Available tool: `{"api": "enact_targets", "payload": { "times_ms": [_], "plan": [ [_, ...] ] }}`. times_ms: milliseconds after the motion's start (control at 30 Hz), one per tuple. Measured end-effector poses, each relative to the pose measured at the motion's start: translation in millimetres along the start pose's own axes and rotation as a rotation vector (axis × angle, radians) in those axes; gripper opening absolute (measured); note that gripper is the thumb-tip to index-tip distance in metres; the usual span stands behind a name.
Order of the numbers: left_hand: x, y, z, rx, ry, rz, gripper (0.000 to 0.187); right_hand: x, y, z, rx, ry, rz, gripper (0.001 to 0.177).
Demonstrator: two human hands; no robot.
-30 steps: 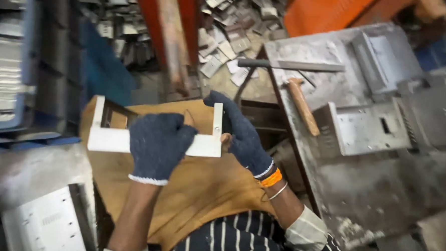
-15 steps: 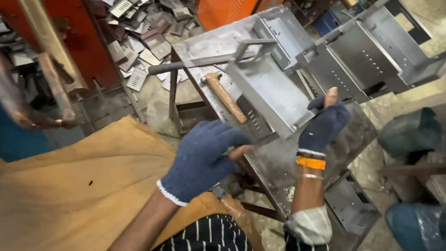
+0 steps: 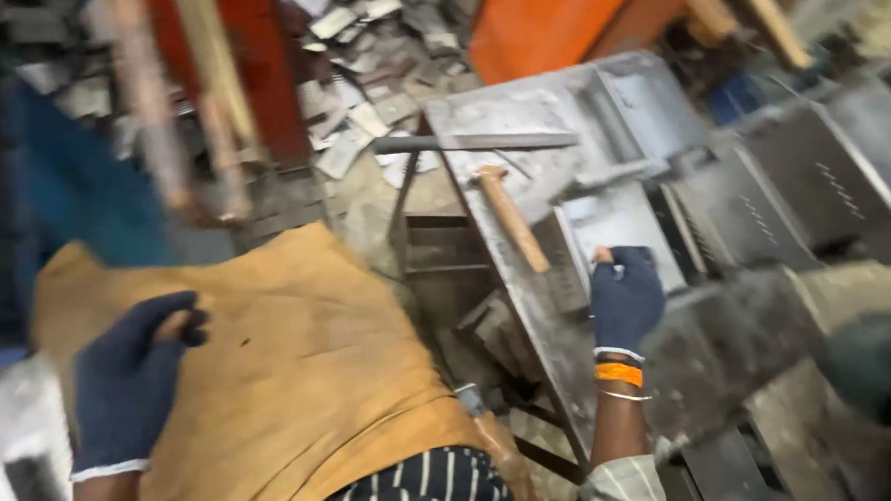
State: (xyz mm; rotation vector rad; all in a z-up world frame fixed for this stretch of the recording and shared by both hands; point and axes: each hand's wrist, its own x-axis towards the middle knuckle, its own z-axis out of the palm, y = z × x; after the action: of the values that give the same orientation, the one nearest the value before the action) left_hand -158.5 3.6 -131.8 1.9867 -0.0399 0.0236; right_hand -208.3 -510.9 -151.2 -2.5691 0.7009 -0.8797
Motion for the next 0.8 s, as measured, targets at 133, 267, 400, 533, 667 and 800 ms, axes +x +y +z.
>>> {"api": "enact_targets", "payload": {
  "times_ms": [133, 267, 400, 533, 667, 800],
  "plan": [
    [-63.0, -90.7, -66.0, 0.217, 0.428, -0.218, 0.026, -24.6, -138.8, 46.7, 0.417, -0.502, -0.209, 0.020],
    [-139.4, -189.6, -80.6, 0.754, 0.713, -0.338, 0.034, -108.6, -264.7, 87.4, 0.855, -0.891, -0.454, 0.012],
    [-182.4, -221.0, -79.1, 0.935, 0.582, -0.727, 0.040, -192.3, -350.0, 93.0, 0.988, -1.197, -0.887, 0.010],
    [-189.4, -219.3, -88.3, 0.871, 0.422, -0.832, 0.024, -240.7, -388.5, 82.6, 0.928, -1.368, -1.170, 0.015],
    [-175.7, -165.1, -131.3, 0.871, 0.471, -0.802, 0.018, -242.9, -428.5, 49.6, 0.907, -1.313, -1.317, 0.036],
    [-166.0, -66.7, -161.7, 0.711, 0.263, -0.464, 0.033, -257.8, -443.1, 46.1, 0.898, -0.696, -1.506, 0.053]
  ]
}}
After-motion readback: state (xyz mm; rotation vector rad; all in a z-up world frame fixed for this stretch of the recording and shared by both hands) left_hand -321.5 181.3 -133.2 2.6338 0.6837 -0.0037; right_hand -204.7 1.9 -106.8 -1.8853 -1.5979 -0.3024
